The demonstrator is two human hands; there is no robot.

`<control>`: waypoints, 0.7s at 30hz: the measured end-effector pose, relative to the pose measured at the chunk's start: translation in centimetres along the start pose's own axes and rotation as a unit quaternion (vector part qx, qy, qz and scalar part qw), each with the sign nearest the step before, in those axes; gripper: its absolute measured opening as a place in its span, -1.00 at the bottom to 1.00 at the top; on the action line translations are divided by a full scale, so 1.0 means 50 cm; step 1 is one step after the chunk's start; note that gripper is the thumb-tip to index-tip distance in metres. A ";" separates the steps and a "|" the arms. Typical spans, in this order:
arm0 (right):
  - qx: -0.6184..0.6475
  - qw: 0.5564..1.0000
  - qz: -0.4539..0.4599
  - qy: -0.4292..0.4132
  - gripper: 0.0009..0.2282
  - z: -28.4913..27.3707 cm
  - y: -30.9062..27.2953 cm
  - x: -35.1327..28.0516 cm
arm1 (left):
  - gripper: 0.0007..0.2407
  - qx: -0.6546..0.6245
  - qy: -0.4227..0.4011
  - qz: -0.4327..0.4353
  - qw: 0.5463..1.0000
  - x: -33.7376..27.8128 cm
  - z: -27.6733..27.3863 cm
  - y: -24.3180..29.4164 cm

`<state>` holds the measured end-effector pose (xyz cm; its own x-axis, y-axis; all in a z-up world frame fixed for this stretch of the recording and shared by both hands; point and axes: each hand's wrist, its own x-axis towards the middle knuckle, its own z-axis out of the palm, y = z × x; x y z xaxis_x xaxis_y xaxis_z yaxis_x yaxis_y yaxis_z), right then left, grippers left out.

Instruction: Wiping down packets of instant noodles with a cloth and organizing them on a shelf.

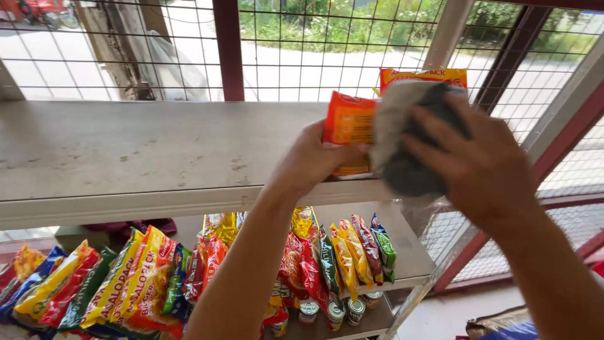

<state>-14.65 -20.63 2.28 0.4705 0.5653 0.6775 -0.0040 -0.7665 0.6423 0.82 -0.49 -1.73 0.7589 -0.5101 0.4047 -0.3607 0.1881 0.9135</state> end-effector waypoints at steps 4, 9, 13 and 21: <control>-0.151 0.986 0.074 -0.013 -0.63 -0.046 0.039 -0.030 | -0.60 -0.048 -0.030 -0.029 0.998 -0.016 0.000 0.026; 0.025 0.995 0.055 0.082 -0.69 -0.090 -0.028 0.072 | -0.55 -0.041 -0.042 -0.014 0.998 -0.013 -0.008 0.007; 0.047 0.999 0.008 0.008 -0.67 -0.066 -0.053 0.073 | -0.60 -0.183 -0.081 0.053 0.978 0.004 -0.018 -0.038; -0.208 0.962 0.089 -0.154 -0.64 -0.038 0.107 -0.085 | -0.57 -0.160 -0.072 -0.012 0.984 -0.018 -0.012 0.013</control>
<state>-18.37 -26.56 3.51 0.6684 0.2696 0.6932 -0.4313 -0.6187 0.6566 0.22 0.58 -1.48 0.6724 -0.6262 0.3946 -0.1371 0.4185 0.8978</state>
